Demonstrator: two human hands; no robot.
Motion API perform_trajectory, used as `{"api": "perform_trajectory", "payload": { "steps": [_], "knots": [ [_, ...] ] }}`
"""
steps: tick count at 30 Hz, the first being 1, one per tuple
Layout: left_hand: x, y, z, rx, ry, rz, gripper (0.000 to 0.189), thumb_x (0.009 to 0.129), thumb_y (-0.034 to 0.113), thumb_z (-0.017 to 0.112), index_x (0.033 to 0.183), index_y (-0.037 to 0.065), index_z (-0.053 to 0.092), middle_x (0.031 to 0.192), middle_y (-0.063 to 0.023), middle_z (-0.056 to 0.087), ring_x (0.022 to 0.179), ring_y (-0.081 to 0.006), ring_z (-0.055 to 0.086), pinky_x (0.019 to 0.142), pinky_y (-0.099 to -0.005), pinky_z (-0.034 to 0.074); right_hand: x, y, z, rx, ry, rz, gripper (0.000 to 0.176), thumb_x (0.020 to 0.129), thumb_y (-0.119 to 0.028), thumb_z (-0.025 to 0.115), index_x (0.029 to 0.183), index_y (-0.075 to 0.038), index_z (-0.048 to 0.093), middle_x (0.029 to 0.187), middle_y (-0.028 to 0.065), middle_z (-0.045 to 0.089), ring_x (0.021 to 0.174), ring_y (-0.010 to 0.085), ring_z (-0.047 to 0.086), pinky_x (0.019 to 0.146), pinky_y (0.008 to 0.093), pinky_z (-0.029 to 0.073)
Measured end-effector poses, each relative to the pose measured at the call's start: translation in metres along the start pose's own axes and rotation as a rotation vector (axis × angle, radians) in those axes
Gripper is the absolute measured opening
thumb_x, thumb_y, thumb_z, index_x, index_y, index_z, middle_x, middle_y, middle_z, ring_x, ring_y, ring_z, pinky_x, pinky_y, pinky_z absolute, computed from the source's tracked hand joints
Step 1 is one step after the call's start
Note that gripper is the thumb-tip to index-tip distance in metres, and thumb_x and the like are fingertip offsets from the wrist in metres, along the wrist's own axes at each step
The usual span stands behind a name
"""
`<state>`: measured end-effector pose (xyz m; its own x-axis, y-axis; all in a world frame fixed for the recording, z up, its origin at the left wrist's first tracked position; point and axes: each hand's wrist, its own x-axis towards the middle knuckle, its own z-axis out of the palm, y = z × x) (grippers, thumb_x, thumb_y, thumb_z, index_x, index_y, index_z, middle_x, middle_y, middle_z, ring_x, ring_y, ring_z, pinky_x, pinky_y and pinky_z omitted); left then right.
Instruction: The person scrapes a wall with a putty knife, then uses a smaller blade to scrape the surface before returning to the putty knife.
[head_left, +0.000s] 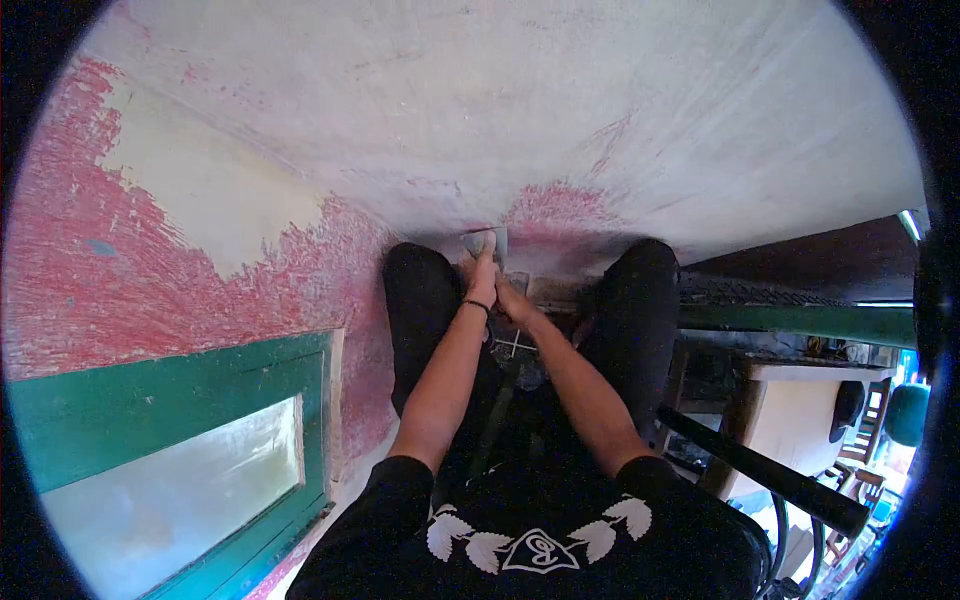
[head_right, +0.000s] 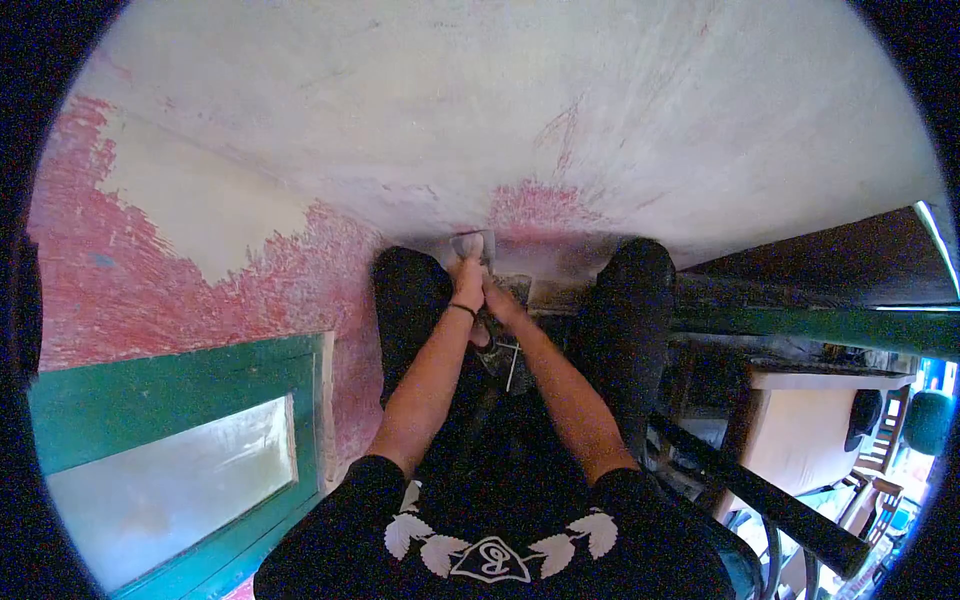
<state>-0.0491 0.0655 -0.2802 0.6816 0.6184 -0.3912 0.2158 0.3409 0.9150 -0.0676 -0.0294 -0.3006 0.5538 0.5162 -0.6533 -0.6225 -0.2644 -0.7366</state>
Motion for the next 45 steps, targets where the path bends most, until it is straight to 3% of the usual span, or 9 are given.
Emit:
{"api": "perform_trajectory", "payload": {
  "steps": [10,14,16,19,23,24,31,33,45],
  "knots": [
    [-0.010,0.044,0.008,-0.159,-0.125,-0.010,0.046,0.089,0.035,0.076,0.119,0.005,0.059,0.103,-0.0016,0.063,0.086,-0.0146,0.058,0.069,-0.0322,0.049,-0.043,-0.061,-0.001,-0.145,0.176,-0.231,0.081,0.099,-0.068,0.035,0.144,-0.002,0.048,0.145,0.0208,0.050,0.137,0.0345,0.043,0.115,0.0401,0.031],
    [0.011,-0.010,0.010,-0.124,-0.028,0.112,0.039,0.090,0.043,0.073,0.106,0.011,0.058,0.087,0.0004,0.058,0.071,-0.0139,0.056,0.054,-0.0294,0.048,-0.033,-0.043,-0.006,-0.170,0.215,-0.050,0.084,0.096,-0.070,0.040,0.141,0.000,0.051,0.144,0.0211,0.052,0.136,0.0346,0.045,0.114,0.0402,0.032],
    [-0.002,0.005,0.007,-0.136,-0.095,-0.156,0.043,0.090,0.044,0.072,0.112,0.009,0.058,0.090,-0.0006,0.059,0.075,-0.0158,0.058,0.059,-0.0300,0.050,-0.027,-0.032,-0.008,-0.107,0.189,-0.117,0.086,0.094,-0.071,0.042,0.140,0.001,0.052,0.144,0.0213,0.052,0.136,0.0343,0.045,0.113,0.0404,0.032],
    [-0.005,0.039,0.008,-0.260,-0.205,-0.016,0.050,0.091,0.037,0.072,0.126,0.004,0.057,0.114,-0.0049,0.062,0.099,-0.0180,0.058,0.085,-0.0334,0.048,-0.031,-0.051,-0.015,-0.071,0.059,-0.080,0.091,0.092,-0.075,0.041,0.141,0.000,0.051,0.146,0.0221,0.050,0.137,0.0347,0.044,0.113,0.0417,0.032],
    [-0.013,0.025,0.008,-0.193,-0.104,-0.079,0.048,0.091,0.037,0.073,0.123,0.005,0.058,0.109,-0.0050,0.063,0.094,-0.0174,0.059,0.080,-0.0324,0.049,0.020,0.001,-0.017,-0.009,0.055,-0.022,0.091,0.092,-0.075,0.039,0.144,-0.001,0.049,0.147,0.0226,0.048,0.137,0.0357,0.044,0.114,0.0427,0.032],
    [-0.016,0.030,0.005,-0.255,-0.167,-0.271,0.046,0.089,0.034,0.075,0.121,0.006,0.059,0.104,-0.0024,0.061,0.092,-0.0151,0.058,0.078,-0.0324,0.050,0.003,-0.004,-0.012,-0.029,0.101,-0.056,0.091,0.092,-0.076,0.038,0.144,-0.001,0.049,0.147,0.0226,0.048,0.137,0.0358,0.043,0.114,0.0429,0.032],
    [-0.021,0.041,0.009,-0.334,-0.360,-0.208,0.029,0.093,0.026,0.072,0.112,0.016,0.053,0.095,0.0004,0.056,0.076,-0.0151,0.057,0.062,-0.0322,0.052,-0.060,-0.071,-0.020,-0.054,0.006,-0.010,0.091,0.094,-0.074,0.036,0.145,0.000,0.046,0.148,0.0224,0.047,0.139,0.0349,0.042,0.115,0.0431,0.031],
    [-0.030,0.046,0.012,-0.330,-0.308,-0.183,0.026,0.093,0.023,0.071,0.111,0.015,0.053,0.092,-0.0004,0.056,0.072,-0.0159,0.057,0.060,-0.0313,0.052,-0.002,-0.020,-0.018,-0.089,0.106,-0.124,0.083,0.095,-0.074,0.035,0.133,-0.002,0.052,0.123,0.0142,0.048,0.112,0.0268,0.041,0.094,0.0389,0.029],
    [-0.041,0.065,0.025,-0.270,-0.221,-0.066,0.025,0.090,0.019,0.075,0.104,0.010,0.057,0.082,-0.0008,0.057,0.066,-0.0150,0.059,0.053,-0.0295,0.051,-0.047,-0.047,-0.006,-0.125,0.209,-0.218,0.087,0.097,-0.072,0.034,0.142,0.001,0.050,0.143,0.0228,0.052,0.137,0.0332,0.044,0.113,0.0400,0.033]
  ]
}}
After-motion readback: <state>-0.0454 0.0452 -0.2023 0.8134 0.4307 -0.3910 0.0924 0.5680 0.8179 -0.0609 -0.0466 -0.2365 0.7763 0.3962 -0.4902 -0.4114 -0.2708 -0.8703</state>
